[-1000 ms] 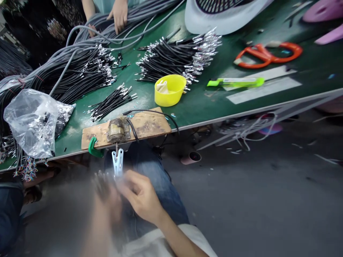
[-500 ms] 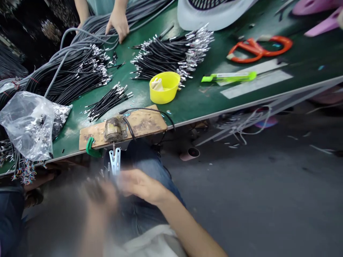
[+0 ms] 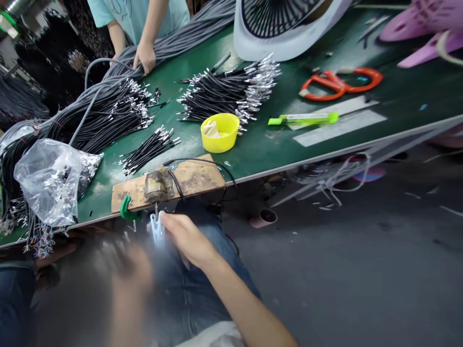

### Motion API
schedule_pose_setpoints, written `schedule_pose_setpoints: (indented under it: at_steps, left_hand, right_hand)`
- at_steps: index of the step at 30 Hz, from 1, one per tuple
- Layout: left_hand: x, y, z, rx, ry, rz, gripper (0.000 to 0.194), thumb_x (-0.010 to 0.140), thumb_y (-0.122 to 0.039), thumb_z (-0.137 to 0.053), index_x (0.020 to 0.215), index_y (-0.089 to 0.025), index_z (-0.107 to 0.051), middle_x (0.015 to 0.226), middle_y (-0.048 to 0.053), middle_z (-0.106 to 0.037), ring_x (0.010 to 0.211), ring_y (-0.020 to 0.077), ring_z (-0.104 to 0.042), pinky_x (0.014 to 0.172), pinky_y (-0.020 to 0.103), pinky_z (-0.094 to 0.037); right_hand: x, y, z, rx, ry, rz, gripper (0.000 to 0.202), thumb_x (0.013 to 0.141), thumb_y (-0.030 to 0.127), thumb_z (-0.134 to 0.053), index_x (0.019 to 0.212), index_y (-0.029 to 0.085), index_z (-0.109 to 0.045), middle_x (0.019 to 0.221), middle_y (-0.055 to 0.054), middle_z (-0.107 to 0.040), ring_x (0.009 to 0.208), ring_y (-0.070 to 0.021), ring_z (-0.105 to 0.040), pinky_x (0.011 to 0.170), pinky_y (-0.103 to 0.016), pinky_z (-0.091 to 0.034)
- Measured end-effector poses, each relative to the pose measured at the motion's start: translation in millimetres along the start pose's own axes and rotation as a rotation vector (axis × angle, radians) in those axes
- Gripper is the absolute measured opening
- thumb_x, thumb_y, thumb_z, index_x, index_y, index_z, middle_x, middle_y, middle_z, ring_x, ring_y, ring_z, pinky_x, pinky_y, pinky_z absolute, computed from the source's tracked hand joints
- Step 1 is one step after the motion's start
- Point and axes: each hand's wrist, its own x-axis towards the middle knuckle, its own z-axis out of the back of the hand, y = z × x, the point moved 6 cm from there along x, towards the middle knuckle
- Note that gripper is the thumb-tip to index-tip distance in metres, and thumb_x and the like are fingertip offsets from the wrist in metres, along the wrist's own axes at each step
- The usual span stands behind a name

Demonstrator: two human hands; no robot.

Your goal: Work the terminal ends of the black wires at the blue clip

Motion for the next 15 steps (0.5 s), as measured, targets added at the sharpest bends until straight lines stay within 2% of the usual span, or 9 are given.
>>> schedule_pose_setpoints:
  at_steps: [2, 4, 8, 11, 13, 15]
  left_hand:
    - [-2, -8, 2.7, 0.034, -0.008, -0.062, 0.017, 0.065, -0.035, -0.074, 0.059, -0.020, -0.068, 0.063, 0.004, -0.061, 0.063, 0.0191, -0.058, 0.065, 0.033, -0.049]
    - [-6, -12, 5.3, 0.089, -0.029, -0.103, 0.009, 0.066, -0.029, -0.073, 0.063, -0.021, -0.070, 0.064, 0.004, -0.063, 0.064, 0.0195, -0.059, 0.068, 0.034, -0.048]
    - [-17, -20, 0.7, 0.173, -0.021, -0.224, 0.010, 0.071, -0.026, -0.067, 0.063, -0.022, -0.071, 0.057, 0.003, -0.059, 0.055, 0.0170, -0.053, 0.058, 0.030, -0.045]
    - [-21, -22, -5.0, 0.184, -0.001, -0.243, 0.012, 0.068, -0.024, -0.067, 0.056, -0.021, -0.068, 0.052, 0.002, -0.052, 0.050, 0.0153, -0.047, 0.050, 0.028, -0.039]
    - [-22, -19, -7.2, 0.184, 0.021, -0.239, 0.022, 0.067, -0.029, -0.068, 0.047, -0.020, -0.063, 0.048, 0.002, -0.048, 0.047, 0.0146, -0.044, 0.046, 0.027, -0.036]
    - [-21, -9, -5.8, 0.159, 0.033, -0.170, 0.030, 0.067, -0.038, -0.068, 0.044, -0.020, -0.060, 0.047, 0.002, -0.048, 0.046, 0.0142, -0.043, 0.045, 0.027, -0.036]
  right_hand:
    - [-10, 3, 6, -0.191, -0.059, 0.102, 0.051, 0.071, 0.063, -0.056, 0.050, 0.016, -0.054, 0.047, 0.003, -0.045, 0.045, -0.0093, -0.039, 0.045, -0.023, -0.032]
    - [-25, 10, 7, -0.424, -0.089, 0.264, 0.042, 0.074, 0.050, -0.061, 0.050, 0.017, -0.052, 0.049, 0.003, -0.046, 0.047, -0.0098, -0.040, 0.045, -0.023, -0.031]
    - [-57, 20, -5, -0.778, -0.202, 0.586, 0.023, 0.079, 0.019, -0.057, 0.057, 0.019, -0.054, 0.052, 0.001, -0.049, 0.048, -0.0114, -0.043, 0.048, -0.025, -0.036]
    - [-73, 24, -18, -0.977, -0.316, 0.787, 0.018, 0.077, 0.011, -0.056, 0.062, 0.020, -0.058, 0.051, 0.001, -0.051, 0.049, -0.0127, -0.044, 0.054, -0.027, -0.039]
    - [-72, 23, -21, -1.022, -0.316, 0.804, 0.018, 0.077, 0.011, -0.056, 0.061, 0.020, -0.059, 0.050, 0.001, -0.051, 0.049, -0.0128, -0.044, 0.053, -0.027, -0.038]
    - [-64, 22, -12, -0.925, -0.311, 0.704, 0.021, 0.078, 0.013, -0.056, 0.058, 0.020, -0.058, 0.050, 0.001, -0.050, 0.048, -0.0123, -0.043, 0.049, -0.026, -0.036]
